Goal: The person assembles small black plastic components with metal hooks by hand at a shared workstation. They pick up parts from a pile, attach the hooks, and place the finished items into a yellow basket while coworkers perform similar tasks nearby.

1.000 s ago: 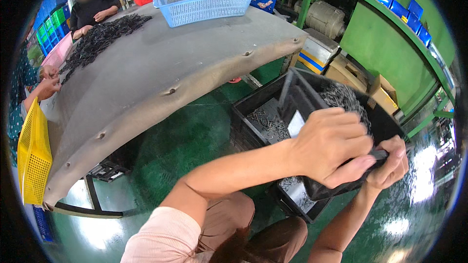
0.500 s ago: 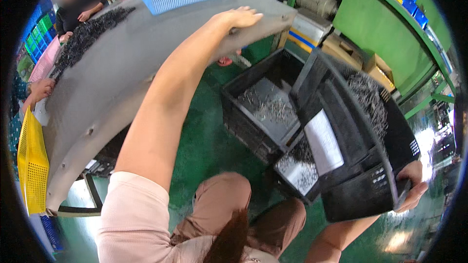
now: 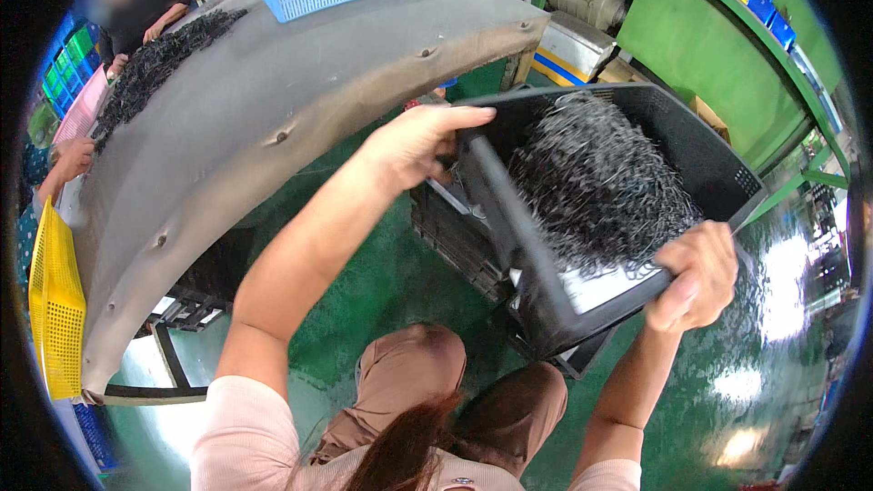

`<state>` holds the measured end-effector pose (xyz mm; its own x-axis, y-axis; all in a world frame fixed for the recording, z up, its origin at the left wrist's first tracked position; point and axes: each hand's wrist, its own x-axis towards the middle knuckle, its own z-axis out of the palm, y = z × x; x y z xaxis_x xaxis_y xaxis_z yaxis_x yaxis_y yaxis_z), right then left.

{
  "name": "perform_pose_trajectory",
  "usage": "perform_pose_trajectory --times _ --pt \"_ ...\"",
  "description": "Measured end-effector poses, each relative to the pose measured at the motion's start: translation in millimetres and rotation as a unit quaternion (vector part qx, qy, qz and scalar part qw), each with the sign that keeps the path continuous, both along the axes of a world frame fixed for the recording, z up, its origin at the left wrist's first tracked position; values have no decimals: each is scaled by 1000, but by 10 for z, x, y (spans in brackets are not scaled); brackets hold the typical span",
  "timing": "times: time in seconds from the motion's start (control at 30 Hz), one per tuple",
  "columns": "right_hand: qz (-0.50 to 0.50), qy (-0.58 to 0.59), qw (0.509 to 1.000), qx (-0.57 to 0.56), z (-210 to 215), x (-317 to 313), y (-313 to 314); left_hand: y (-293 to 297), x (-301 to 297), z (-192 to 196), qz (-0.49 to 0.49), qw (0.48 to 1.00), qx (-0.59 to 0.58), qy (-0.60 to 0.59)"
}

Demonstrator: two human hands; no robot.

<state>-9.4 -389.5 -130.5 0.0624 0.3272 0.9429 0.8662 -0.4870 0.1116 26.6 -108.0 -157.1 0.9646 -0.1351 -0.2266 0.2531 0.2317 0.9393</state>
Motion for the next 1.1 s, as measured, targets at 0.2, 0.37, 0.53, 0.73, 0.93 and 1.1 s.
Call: perform_pose_trajectory --times 0.2,0.37,0.53,0.73,0.93,1.1 --pt "39 32 999 -8 -333 85 -67 -69 -202 -177 177 978 -40 -104" --pt "51 39 991 117 -780 231 -138 -251 -73 -141 224 920 66 -314" --pt "69 63 984 151 -665 510 66 -73 75 -75 210 944 -3 -255" --pt "108 180 971 112 -709 933 58 -100 320 -418 297 923 -101 -224" --pt "131 262 933 211 -1105 1242 144 -120 318 -787 346 890 -1 -296" --pt "72 301 905 292 -1115 1151 301 246 -79 -1507 403 891 43 -205"
